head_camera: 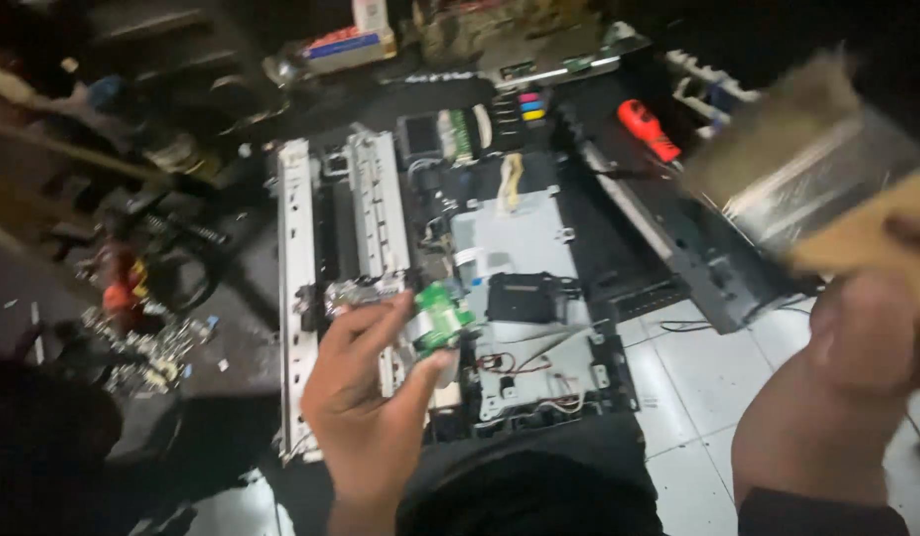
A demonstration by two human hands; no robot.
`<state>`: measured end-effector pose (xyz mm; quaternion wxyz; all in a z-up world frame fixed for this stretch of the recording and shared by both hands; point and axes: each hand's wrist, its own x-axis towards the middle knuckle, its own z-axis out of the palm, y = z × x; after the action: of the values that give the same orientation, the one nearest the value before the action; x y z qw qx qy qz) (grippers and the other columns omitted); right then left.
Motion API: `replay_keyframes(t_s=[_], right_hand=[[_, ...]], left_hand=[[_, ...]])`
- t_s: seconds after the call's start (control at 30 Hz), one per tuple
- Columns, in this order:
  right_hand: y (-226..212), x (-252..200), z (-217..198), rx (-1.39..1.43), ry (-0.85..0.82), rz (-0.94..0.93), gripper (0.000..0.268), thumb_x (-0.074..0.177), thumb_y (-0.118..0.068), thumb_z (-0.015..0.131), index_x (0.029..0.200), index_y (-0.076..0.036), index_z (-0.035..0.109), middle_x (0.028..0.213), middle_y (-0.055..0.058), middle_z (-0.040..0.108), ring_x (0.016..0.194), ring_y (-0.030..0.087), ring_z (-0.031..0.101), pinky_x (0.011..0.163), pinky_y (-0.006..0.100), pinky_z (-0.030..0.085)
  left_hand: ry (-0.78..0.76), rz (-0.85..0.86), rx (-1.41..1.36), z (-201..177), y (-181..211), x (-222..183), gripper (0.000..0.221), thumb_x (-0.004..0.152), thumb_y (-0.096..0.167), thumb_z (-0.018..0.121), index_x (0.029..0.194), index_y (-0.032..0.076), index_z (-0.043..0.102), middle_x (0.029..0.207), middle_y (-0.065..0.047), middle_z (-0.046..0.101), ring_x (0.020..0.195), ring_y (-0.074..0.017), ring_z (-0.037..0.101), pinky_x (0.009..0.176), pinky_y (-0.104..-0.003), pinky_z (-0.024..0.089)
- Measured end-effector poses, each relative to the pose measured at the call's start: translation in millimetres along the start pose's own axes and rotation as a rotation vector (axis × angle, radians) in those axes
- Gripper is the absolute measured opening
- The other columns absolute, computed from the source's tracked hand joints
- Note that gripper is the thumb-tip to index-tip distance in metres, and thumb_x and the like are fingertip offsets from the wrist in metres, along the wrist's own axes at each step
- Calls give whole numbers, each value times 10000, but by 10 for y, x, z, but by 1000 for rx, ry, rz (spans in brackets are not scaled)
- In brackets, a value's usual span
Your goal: Cleaning a small circuit board with a brush and attempting to reinstall it into a printer chassis.
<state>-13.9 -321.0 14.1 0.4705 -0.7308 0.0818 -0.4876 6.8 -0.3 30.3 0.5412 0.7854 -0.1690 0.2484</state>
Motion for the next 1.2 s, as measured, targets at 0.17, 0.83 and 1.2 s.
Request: replay_keyframes(t_s=[0.17, 0.83, 1.2], right_hand=[[434, 736, -195, -18, -348, -35, 279, 1097, 92, 621, 1350, 187, 553, 1063, 295, 636, 844, 290, 672, 723, 338, 569], [1241, 1358, 1642, -1255, -1309, -52, 477, 967, -501, 595, 987, -83, 825, 987, 199, 795, 948, 415, 741, 719, 496, 537], [-829, 561, 1365, -570, -1166, -23, 705, 905, -215, 741, 1550, -38, 517, 1154, 170, 722, 766, 316, 723, 623, 459, 620]], left_hand=[[26, -268, -71, 11, -116, -55, 446, 764, 188, 819, 1161, 4, 733, 867, -95, 752, 874, -186, 702, 823, -324, 665], [183, -541, -459, -332, -225, -69, 397, 814, 224, 794, 1129, -7, 725, 1033, -90, 779, 991, -215, 755, 906, -347, 619], [138, -580, -392, -275, -195, 204, 143, 817, -9, 766, 944, 37, 719, 865, -45, 753, 784, -130, 715, 738, -255, 607]])
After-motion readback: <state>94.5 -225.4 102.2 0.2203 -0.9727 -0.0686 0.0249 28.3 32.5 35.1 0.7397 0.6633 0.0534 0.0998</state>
